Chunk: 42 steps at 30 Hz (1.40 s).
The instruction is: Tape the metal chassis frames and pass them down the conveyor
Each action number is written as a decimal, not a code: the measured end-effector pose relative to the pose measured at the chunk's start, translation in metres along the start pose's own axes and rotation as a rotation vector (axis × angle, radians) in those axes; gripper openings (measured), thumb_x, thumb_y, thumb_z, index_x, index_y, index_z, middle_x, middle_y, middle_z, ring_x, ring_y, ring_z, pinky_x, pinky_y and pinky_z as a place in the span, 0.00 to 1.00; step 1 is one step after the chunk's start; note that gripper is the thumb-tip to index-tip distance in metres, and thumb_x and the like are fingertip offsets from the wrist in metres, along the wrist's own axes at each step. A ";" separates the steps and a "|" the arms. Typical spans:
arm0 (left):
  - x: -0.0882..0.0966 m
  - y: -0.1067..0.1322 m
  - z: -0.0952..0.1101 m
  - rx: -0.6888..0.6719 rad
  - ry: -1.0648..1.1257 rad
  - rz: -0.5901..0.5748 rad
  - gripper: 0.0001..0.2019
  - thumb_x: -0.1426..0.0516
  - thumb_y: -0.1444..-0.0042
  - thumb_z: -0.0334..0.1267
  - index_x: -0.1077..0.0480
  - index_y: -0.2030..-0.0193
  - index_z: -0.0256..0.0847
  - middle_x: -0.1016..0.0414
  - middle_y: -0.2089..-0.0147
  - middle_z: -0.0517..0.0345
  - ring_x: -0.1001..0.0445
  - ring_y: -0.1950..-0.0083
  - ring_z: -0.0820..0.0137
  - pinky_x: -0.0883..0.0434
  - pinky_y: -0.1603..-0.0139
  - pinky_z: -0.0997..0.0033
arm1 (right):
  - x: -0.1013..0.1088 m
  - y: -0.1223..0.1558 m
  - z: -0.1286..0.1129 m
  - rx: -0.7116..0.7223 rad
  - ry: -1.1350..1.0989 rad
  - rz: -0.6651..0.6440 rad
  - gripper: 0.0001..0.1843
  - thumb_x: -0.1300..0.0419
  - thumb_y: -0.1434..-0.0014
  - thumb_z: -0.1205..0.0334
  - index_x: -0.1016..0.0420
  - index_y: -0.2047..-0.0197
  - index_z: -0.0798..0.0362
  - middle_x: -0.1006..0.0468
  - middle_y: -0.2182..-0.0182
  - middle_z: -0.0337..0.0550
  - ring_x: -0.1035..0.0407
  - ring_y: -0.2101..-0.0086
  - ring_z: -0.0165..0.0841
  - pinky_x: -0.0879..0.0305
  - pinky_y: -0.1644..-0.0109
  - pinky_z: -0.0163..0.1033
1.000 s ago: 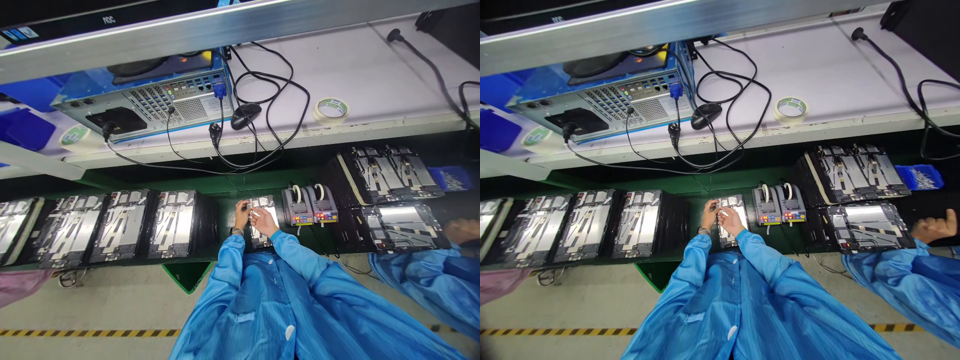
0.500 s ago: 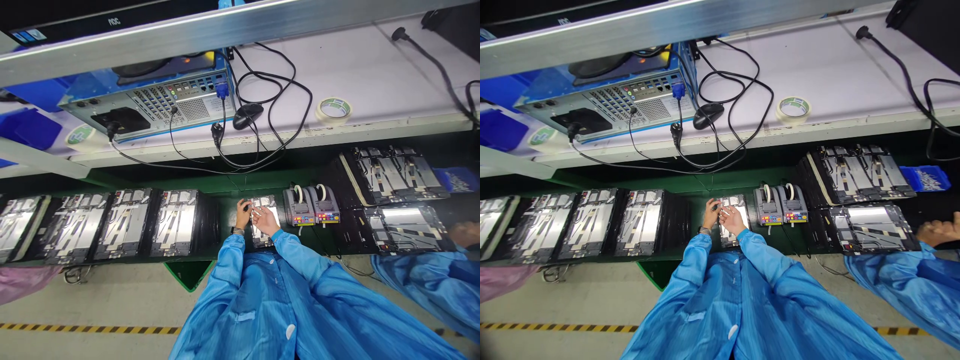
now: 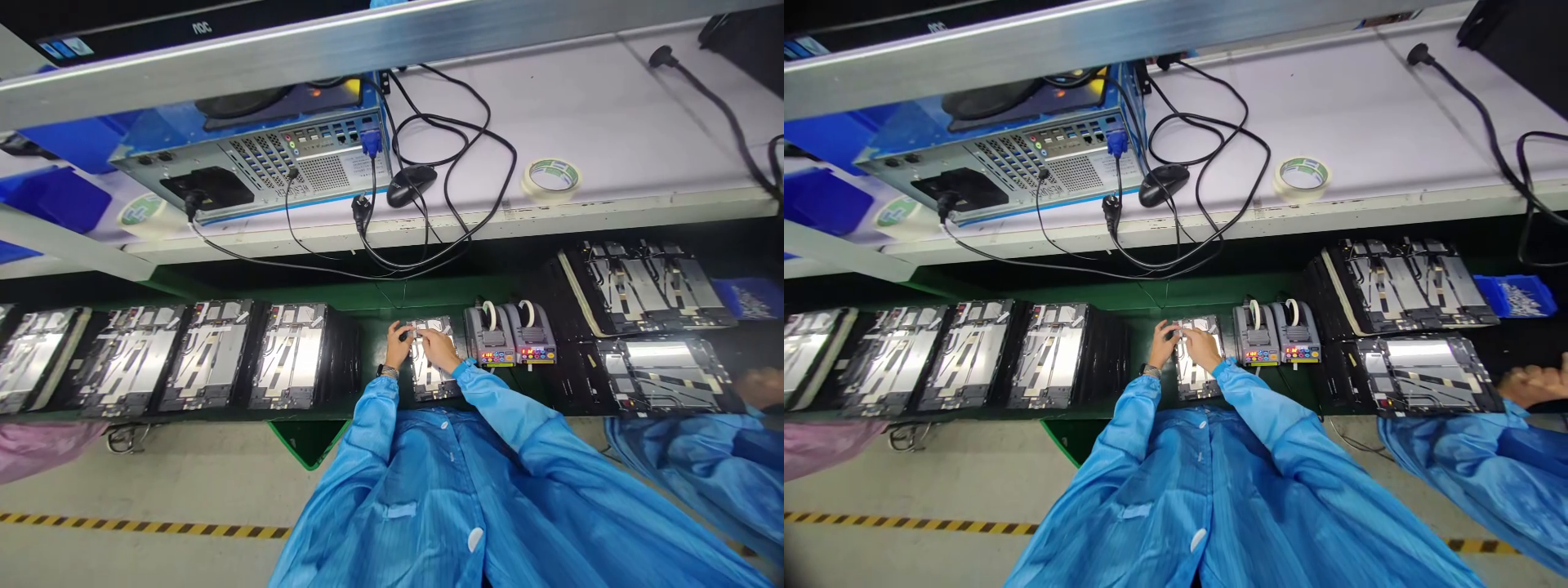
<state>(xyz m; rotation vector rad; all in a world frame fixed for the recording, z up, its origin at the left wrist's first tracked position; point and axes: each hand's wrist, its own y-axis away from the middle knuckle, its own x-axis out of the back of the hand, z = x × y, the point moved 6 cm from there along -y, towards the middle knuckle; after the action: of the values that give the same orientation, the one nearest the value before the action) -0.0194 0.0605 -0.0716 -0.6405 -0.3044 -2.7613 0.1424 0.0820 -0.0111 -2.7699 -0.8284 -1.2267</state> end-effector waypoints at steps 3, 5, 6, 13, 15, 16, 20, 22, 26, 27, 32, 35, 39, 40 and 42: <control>-0.001 0.000 0.001 -0.005 -0.012 -0.004 0.11 0.37 0.42 0.31 0.19 0.54 0.46 0.38 0.33 0.50 0.40 0.27 0.58 0.45 0.25 0.53 | -0.001 -0.007 -0.007 0.109 0.381 -0.183 0.29 0.52 0.32 0.68 0.33 0.30 0.49 0.22 0.51 0.53 0.27 0.53 0.42 0.34 0.48 0.44; -0.001 0.000 0.002 -0.012 -0.016 -0.008 0.10 0.37 0.41 0.33 0.19 0.54 0.46 0.37 0.33 0.50 0.41 0.26 0.58 0.45 0.25 0.53 | -0.003 -0.007 -0.009 0.157 0.517 -0.239 0.31 0.52 0.32 0.70 0.38 0.27 0.48 0.23 0.50 0.55 0.26 0.53 0.44 0.33 0.49 0.45; -0.001 -0.001 0.002 -0.014 -0.018 -0.008 0.10 0.37 0.41 0.33 0.19 0.53 0.46 0.36 0.34 0.50 0.41 0.26 0.59 0.45 0.25 0.53 | -0.004 -0.006 -0.010 0.177 0.564 -0.244 0.32 0.52 0.32 0.71 0.40 0.26 0.48 0.24 0.49 0.56 0.26 0.53 0.44 0.33 0.49 0.45; 0.003 -0.003 0.001 -0.008 -0.069 -0.055 0.10 0.37 0.40 0.34 0.19 0.53 0.48 0.37 0.32 0.51 0.42 0.26 0.58 0.45 0.25 0.51 | -0.004 0.000 -0.014 0.252 0.668 -0.266 0.32 0.49 0.34 0.72 0.39 0.28 0.52 0.24 0.48 0.60 0.27 0.52 0.46 0.32 0.48 0.48; 0.003 -0.004 0.003 -0.031 -0.097 -0.074 0.08 0.38 0.39 0.36 0.19 0.54 0.48 0.33 0.34 0.50 0.41 0.26 0.58 0.45 0.25 0.50 | -0.001 -0.004 -0.014 0.247 0.647 -0.275 0.31 0.49 0.34 0.72 0.36 0.29 0.52 0.24 0.48 0.59 0.27 0.52 0.45 0.32 0.48 0.47; 0.003 -0.005 0.005 -0.051 -0.112 -0.075 0.08 0.37 0.39 0.36 0.19 0.54 0.47 0.32 0.36 0.50 0.41 0.26 0.58 0.45 0.26 0.50 | 0.001 -0.005 -0.013 0.233 0.622 -0.281 0.29 0.49 0.34 0.72 0.34 0.31 0.51 0.24 0.49 0.58 0.27 0.52 0.45 0.32 0.49 0.46; 0.004 -0.012 0.017 -0.117 -0.184 -0.071 0.07 0.36 0.42 0.36 0.20 0.56 0.45 0.32 0.37 0.48 0.40 0.27 0.56 0.43 0.27 0.50 | 0.013 0.003 -0.003 0.097 0.427 -0.130 0.23 0.51 0.32 0.67 0.25 0.39 0.52 0.23 0.51 0.53 0.28 0.50 0.42 0.33 0.45 0.44; 0.005 -0.015 0.024 -0.141 -0.208 -0.085 0.08 0.35 0.43 0.34 0.21 0.57 0.43 0.34 0.35 0.47 0.40 0.27 0.55 0.42 0.28 0.50 | 0.018 0.021 0.008 0.009 0.302 0.085 0.24 0.52 0.31 0.66 0.28 0.36 0.55 0.25 0.48 0.55 0.32 0.45 0.43 0.36 0.38 0.45; 0.008 -0.002 0.025 -0.139 -0.117 -0.028 0.17 0.37 0.45 0.32 0.26 0.48 0.42 0.36 0.33 0.44 0.38 0.29 0.57 0.40 0.28 0.52 | 0.008 0.066 0.046 -0.160 0.039 0.356 0.35 0.47 0.36 0.58 0.40 0.29 0.64 0.34 0.35 0.64 0.42 0.35 0.49 0.45 0.29 0.53; 0.008 0.008 0.020 -0.104 -0.071 0.015 0.20 0.38 0.44 0.32 0.29 0.43 0.41 0.36 0.33 0.43 0.37 0.29 0.58 0.40 0.28 0.53 | 0.002 0.073 0.058 -0.210 -0.046 0.361 0.37 0.45 0.38 0.56 0.40 0.30 0.66 0.34 0.35 0.65 0.41 0.34 0.51 0.46 0.29 0.55; -0.028 0.085 -0.005 0.165 0.091 -0.006 0.33 0.38 0.43 0.40 0.40 0.32 0.36 0.36 0.30 0.36 0.39 0.26 0.55 0.46 0.24 0.51 | -0.020 0.086 0.090 -0.344 -0.575 0.236 0.36 0.42 0.44 0.50 0.30 0.35 0.59 0.21 0.46 0.58 0.26 0.46 0.48 0.32 0.39 0.52; -0.039 0.114 0.003 0.207 0.187 -0.002 0.39 0.37 0.44 0.45 0.44 0.28 0.37 0.39 0.27 0.37 0.41 0.25 0.56 0.47 0.24 0.53 | -0.014 0.093 0.083 -0.355 -0.682 0.246 0.35 0.39 0.45 0.50 0.27 0.37 0.57 0.19 0.46 0.55 0.24 0.48 0.47 0.30 0.40 0.49; -0.018 0.133 0.023 0.266 0.226 0.048 0.41 0.35 0.46 0.47 0.42 0.28 0.38 0.41 0.25 0.37 0.42 0.24 0.53 0.47 0.23 0.53 | -0.004 0.117 0.056 -0.339 -0.691 0.227 0.35 0.37 0.46 0.50 0.27 0.36 0.55 0.20 0.45 0.53 0.25 0.46 0.49 0.33 0.36 0.52; -0.008 0.140 0.028 0.263 0.213 0.056 0.41 0.34 0.46 0.47 0.42 0.28 0.38 0.42 0.25 0.38 0.43 0.24 0.53 0.48 0.23 0.53 | -0.003 0.125 0.046 -0.324 -0.716 0.191 0.36 0.36 0.45 0.50 0.28 0.35 0.54 0.20 0.44 0.53 0.26 0.45 0.49 0.34 0.36 0.53; 0.022 0.159 0.037 0.236 0.156 0.082 0.40 0.36 0.45 0.47 0.41 0.28 0.38 0.41 0.25 0.39 0.43 0.24 0.52 0.47 0.23 0.52 | -0.003 0.141 0.022 -0.279 -0.803 0.078 0.38 0.35 0.44 0.51 0.31 0.32 0.52 0.22 0.41 0.52 0.27 0.43 0.49 0.35 0.34 0.54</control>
<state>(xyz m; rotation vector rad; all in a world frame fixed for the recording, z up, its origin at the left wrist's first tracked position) 0.0276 -0.0830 -0.0068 -0.3674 -0.5448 -2.6238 0.2210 -0.0364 0.0004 -3.5093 -0.5597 -0.1740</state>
